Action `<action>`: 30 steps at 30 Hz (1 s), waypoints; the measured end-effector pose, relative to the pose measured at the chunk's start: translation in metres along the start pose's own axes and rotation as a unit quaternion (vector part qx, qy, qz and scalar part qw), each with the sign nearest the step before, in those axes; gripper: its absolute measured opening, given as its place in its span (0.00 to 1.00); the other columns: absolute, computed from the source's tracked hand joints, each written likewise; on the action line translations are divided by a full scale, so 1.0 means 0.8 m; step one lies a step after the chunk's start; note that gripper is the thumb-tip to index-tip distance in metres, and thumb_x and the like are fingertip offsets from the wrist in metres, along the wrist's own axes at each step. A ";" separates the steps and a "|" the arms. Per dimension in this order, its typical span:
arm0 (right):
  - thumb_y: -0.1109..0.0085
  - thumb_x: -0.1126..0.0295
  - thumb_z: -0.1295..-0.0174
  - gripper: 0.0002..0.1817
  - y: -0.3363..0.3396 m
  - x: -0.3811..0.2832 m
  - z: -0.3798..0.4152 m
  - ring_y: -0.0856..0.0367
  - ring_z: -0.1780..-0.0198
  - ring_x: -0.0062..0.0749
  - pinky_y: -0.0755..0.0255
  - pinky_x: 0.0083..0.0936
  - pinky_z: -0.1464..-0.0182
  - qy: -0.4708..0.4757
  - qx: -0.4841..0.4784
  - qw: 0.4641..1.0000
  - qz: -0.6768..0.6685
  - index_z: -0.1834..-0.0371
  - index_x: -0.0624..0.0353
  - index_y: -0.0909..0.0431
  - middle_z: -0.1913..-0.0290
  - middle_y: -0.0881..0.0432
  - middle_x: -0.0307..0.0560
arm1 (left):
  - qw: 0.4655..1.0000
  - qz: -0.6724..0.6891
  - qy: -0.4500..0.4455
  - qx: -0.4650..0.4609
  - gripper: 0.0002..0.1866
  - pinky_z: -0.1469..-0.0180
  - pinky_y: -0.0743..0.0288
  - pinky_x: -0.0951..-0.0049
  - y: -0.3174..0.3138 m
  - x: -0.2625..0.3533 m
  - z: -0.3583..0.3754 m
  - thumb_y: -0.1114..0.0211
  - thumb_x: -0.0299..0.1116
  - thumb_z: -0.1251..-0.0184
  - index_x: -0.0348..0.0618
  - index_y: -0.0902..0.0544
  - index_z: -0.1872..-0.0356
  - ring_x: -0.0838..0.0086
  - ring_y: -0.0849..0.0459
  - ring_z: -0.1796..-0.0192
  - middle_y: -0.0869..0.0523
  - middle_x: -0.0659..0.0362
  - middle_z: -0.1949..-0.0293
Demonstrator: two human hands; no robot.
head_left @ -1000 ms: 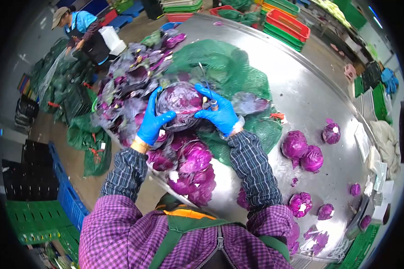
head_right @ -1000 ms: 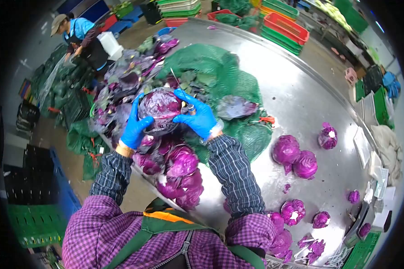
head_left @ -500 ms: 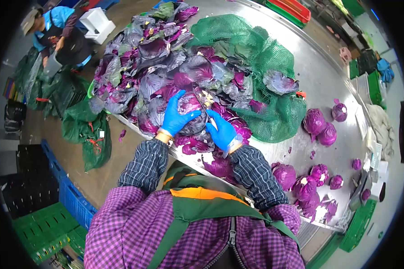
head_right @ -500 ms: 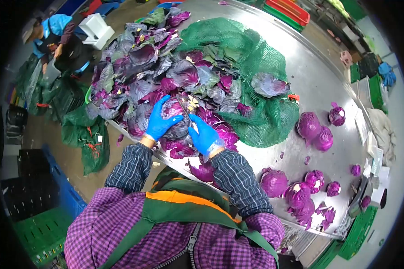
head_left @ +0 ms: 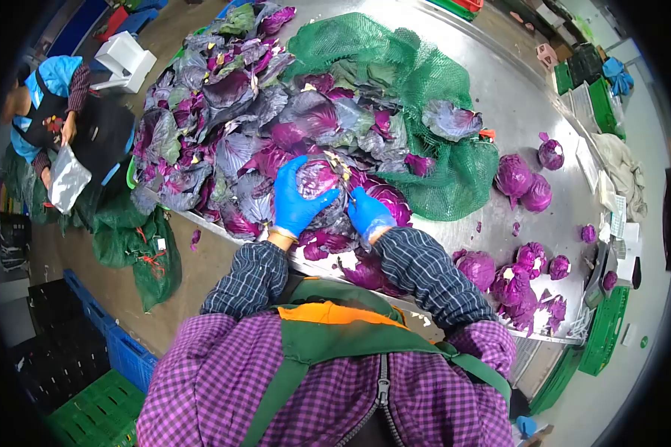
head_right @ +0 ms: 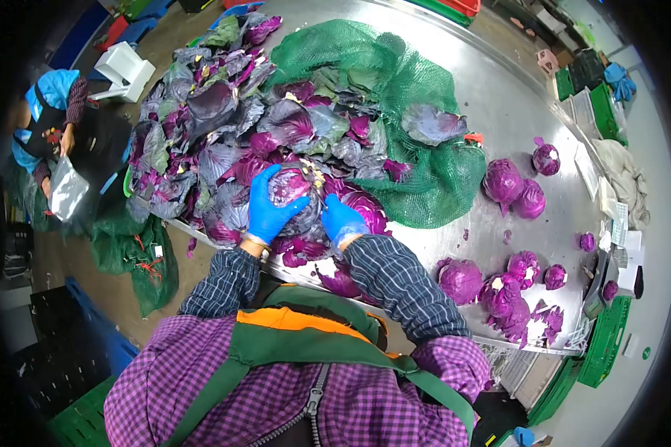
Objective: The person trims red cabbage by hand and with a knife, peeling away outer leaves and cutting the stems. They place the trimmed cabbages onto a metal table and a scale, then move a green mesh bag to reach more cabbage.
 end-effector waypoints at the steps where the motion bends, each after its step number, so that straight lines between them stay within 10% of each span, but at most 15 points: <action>1: 0.50 0.62 0.37 0.13 -0.002 0.002 -0.009 0.21 0.61 0.65 0.31 0.54 0.63 -0.019 -0.005 1.000 -0.006 0.56 0.58 0.34 0.66 0.21 0.68 | 1.000 0.011 0.024 0.010 0.43 0.39 0.33 0.64 0.000 -0.004 0.004 0.19 0.43 0.61 0.37 0.29 0.41 0.59 0.26 0.43 0.26 0.49 0.47; 7: 0.52 0.62 0.34 0.20 0.007 0.005 -0.065 0.22 0.48 0.61 0.27 0.49 0.49 -0.129 -0.057 0.988 0.066 0.44 0.62 0.31 0.51 0.22 0.69 | 0.995 -0.058 -0.078 0.013 0.42 0.37 0.33 0.64 -0.011 0.023 0.018 0.19 0.42 0.60 0.39 0.28 0.42 0.58 0.26 0.43 0.25 0.50 0.45; 12: 0.45 0.62 0.40 0.20 0.025 -0.004 -0.069 0.20 0.49 0.53 0.26 0.43 0.47 -0.025 -0.113 0.989 0.094 0.46 0.58 0.23 0.53 0.18 0.61 | 1.000 -0.009 -0.019 0.012 0.48 0.33 0.38 0.61 0.011 0.002 0.046 0.19 0.44 0.61 0.40 0.33 0.35 0.57 0.30 0.37 0.28 0.49 0.40; 13: 0.45 0.60 0.38 0.18 0.032 -0.010 -0.065 0.17 0.58 0.52 0.24 0.43 0.55 0.136 -0.114 0.983 0.040 0.51 0.59 0.22 0.63 0.16 0.58 | 1.000 -0.016 -0.014 0.023 0.48 0.33 0.38 0.61 0.020 0.003 0.052 0.19 0.44 0.61 0.40 0.33 0.35 0.57 0.30 0.37 0.28 0.49 0.40; 16: 0.47 0.59 0.35 0.14 0.085 -0.055 -0.037 0.16 0.68 0.48 0.23 0.38 0.64 0.079 0.111 0.953 -0.272 0.58 0.59 0.23 0.69 0.16 0.56 | 0.997 -0.071 0.020 0.031 0.50 0.34 0.37 0.61 0.038 0.015 0.070 0.19 0.45 0.61 0.45 0.34 0.33 0.57 0.31 0.37 0.29 0.50 0.40; 17: 0.45 0.59 0.37 0.17 0.055 -0.046 -0.061 0.16 0.61 0.49 0.24 0.37 0.58 0.083 0.050 0.932 -0.350 0.51 0.57 0.24 0.63 0.16 0.57 | 0.996 -0.074 0.024 0.036 0.50 0.34 0.37 0.61 0.039 0.018 0.075 0.19 0.45 0.61 0.45 0.34 0.33 0.57 0.31 0.37 0.29 0.50 0.40; 19: 0.43 0.58 0.38 0.20 0.037 -0.061 -0.060 0.18 0.52 0.47 0.25 0.35 0.51 0.237 0.206 0.934 -0.169 0.45 0.55 0.25 0.55 0.18 0.59 | 0.995 -0.068 0.024 0.063 0.46 0.35 0.37 0.61 0.043 0.026 0.082 0.19 0.43 0.60 0.46 0.30 0.35 0.57 0.30 0.39 0.28 0.50 0.42; 24: 0.43 0.57 0.38 0.25 0.023 -0.043 -0.078 0.21 0.47 0.52 0.28 0.37 0.46 0.165 0.139 0.942 -0.257 0.38 0.51 0.28 0.48 0.21 0.60 | 0.993 -0.025 0.076 0.088 0.36 0.64 0.27 0.77 0.048 0.019 0.086 0.20 0.39 0.57 0.45 0.24 0.44 0.79 0.26 0.69 0.22 0.57 0.54; 28: 0.43 0.56 0.37 0.27 0.004 -0.030 -0.118 0.18 0.52 0.47 0.25 0.34 0.51 0.132 0.154 0.970 -0.134 0.36 0.52 0.31 0.51 0.19 0.59 | 0.989 -0.034 0.125 0.077 0.35 0.66 0.27 0.78 0.050 0.014 0.086 0.21 0.40 0.54 0.43 0.26 0.43 0.82 0.28 0.72 0.22 0.58 0.55; 30: 0.43 0.55 0.37 0.27 0.000 -0.047 -0.103 0.18 0.54 0.43 0.24 0.33 0.54 0.082 0.042 0.965 -0.244 0.36 0.54 0.31 0.53 0.18 0.58 | 0.970 0.116 0.196 0.085 0.44 0.48 0.30 0.72 0.044 -0.015 0.098 0.21 0.42 0.53 0.42 0.35 0.35 0.73 0.26 0.53 0.27 0.54 0.45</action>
Point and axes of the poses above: each hand's wrist, its own z-axis away from the middle knuckle, its own y-axis out of the back of the hand, x = y × z, the point moved 6 cm from there along -z, towards the middle knuckle
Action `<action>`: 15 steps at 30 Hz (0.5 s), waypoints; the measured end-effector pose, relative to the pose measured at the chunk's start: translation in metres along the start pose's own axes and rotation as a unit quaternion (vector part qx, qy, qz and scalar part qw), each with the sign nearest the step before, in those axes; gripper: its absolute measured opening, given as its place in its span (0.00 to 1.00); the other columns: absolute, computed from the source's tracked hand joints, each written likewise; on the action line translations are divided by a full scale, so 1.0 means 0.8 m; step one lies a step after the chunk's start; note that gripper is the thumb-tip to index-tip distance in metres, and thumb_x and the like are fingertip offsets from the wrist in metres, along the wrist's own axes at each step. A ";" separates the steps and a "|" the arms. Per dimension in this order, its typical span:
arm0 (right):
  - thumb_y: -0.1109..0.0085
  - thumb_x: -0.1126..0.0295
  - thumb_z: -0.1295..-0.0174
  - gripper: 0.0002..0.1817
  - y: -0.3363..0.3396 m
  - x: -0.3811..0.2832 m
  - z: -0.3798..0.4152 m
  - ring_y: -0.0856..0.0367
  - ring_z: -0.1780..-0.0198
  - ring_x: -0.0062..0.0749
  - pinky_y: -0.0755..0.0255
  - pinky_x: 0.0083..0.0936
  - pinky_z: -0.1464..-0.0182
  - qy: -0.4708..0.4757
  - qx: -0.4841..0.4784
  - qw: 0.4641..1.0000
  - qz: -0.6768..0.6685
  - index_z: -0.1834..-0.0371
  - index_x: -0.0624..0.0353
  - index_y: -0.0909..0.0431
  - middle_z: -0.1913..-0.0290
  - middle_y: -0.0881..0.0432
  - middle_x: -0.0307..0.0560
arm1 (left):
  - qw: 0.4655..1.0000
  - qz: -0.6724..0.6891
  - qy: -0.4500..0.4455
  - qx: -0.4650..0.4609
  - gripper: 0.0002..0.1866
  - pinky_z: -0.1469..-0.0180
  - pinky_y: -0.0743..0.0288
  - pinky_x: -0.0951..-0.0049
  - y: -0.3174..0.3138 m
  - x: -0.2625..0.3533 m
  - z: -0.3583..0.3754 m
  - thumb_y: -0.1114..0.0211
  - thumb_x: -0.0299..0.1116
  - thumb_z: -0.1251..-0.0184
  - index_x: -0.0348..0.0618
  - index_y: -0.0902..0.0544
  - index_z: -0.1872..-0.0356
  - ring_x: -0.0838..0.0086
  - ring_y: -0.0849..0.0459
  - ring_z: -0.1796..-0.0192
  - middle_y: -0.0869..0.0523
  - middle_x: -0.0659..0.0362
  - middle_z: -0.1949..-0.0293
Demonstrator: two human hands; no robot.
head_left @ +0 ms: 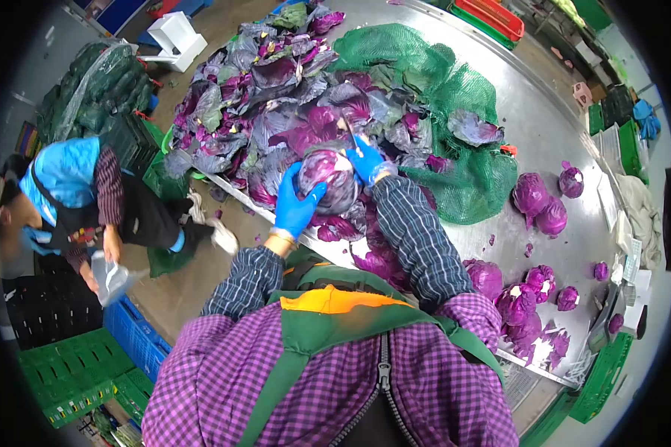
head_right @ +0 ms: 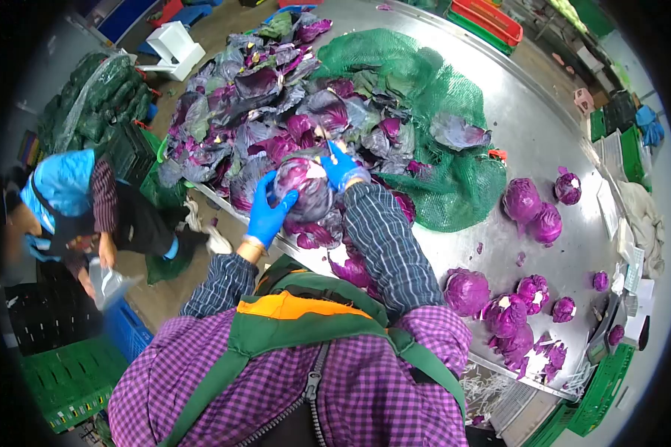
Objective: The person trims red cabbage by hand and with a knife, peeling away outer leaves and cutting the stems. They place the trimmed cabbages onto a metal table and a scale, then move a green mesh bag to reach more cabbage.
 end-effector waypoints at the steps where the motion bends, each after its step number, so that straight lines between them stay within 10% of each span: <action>1: 0.43 0.54 0.37 0.28 -0.014 -0.007 0.016 0.18 0.57 0.39 0.24 0.32 0.56 -0.082 -0.092 0.986 -0.111 0.36 0.55 0.31 0.55 0.18 0.56 | 0.996 0.073 0.043 -0.007 0.48 0.40 0.31 0.69 -0.003 -0.016 -0.002 0.21 0.43 0.53 0.41 0.40 0.32 0.68 0.25 0.44 0.29 0.52 0.40; 9: 0.53 0.54 0.31 0.27 -0.006 -0.115 0.108 0.22 0.44 0.52 0.27 0.37 0.46 0.127 -0.112 0.986 0.003 0.31 0.50 0.37 0.43 0.24 0.62 | 0.960 0.259 0.100 -0.035 0.44 0.38 0.29 0.68 0.031 -0.027 -0.007 0.24 0.27 0.51 0.42 0.40 0.32 0.68 0.26 0.41 0.29 0.52 0.40; 11: 0.52 0.52 0.32 0.30 -0.001 -0.143 0.118 0.23 0.43 0.52 0.27 0.38 0.45 0.300 -0.072 0.938 0.159 0.28 0.47 0.42 0.36 0.31 0.62 | 0.954 0.272 0.120 -0.049 0.43 0.39 0.29 0.69 0.028 -0.006 -0.017 0.25 0.27 0.50 0.43 0.39 0.32 0.69 0.27 0.40 0.29 0.54 0.40; 15: 0.53 0.52 0.31 0.31 0.017 -0.161 0.108 0.22 0.47 0.55 0.26 0.42 0.52 0.200 -0.080 0.953 0.213 0.28 0.46 0.45 0.35 0.32 0.61 | 0.949 0.268 0.114 -0.121 0.43 0.36 0.33 0.69 0.010 0.007 -0.043 0.28 0.27 0.49 0.45 0.41 0.30 0.69 0.28 0.38 0.29 0.55 0.38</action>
Point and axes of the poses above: each hand's wrist, its own z-axis away from the middle knuckle, its own y-axis out of the back of the hand, x = y × z, the point moved 6 cm from there along -z, towards the middle knuckle
